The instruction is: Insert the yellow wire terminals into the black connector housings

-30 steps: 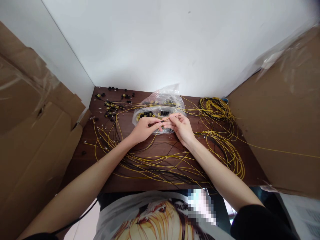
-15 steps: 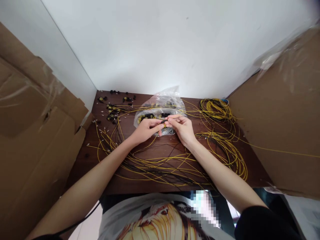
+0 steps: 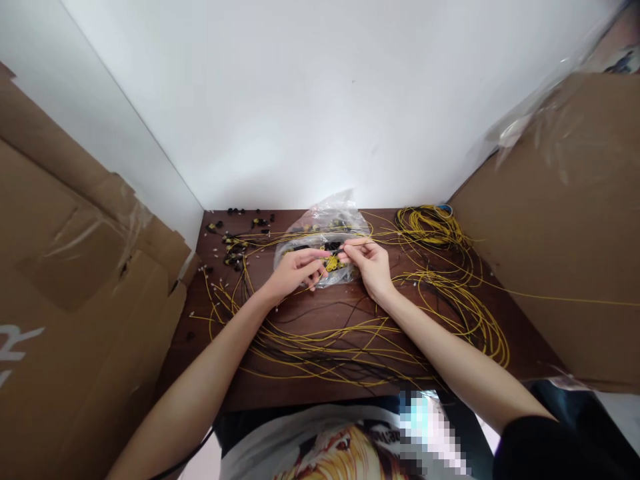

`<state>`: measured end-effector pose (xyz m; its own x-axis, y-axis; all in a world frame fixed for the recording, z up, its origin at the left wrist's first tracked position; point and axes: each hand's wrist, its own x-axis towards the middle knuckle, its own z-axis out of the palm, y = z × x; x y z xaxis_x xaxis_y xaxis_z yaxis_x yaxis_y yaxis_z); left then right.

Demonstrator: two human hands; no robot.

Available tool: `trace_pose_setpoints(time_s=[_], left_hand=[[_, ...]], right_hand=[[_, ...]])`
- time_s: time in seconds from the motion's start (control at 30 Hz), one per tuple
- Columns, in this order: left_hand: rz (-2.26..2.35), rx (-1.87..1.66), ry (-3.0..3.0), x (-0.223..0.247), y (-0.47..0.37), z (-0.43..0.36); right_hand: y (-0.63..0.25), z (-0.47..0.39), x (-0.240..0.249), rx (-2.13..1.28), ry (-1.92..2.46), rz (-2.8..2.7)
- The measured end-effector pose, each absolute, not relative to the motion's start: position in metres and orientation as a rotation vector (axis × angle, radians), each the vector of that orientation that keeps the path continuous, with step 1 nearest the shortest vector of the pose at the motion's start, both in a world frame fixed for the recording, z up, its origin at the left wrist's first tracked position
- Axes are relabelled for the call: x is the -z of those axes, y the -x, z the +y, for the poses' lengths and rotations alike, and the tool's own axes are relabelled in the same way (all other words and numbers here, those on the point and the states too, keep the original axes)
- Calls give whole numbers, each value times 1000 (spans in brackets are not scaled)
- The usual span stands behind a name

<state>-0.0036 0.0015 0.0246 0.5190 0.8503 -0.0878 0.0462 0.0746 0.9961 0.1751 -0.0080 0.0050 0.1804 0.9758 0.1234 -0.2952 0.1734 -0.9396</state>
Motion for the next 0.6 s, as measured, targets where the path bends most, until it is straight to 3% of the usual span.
trace_pose_setpoints(time_s=[0.6], left_hand=[[864, -819, -1487, -12, -2, 5]], right_hand=[[-167, -13, -4, -1179, 992, -1121]])
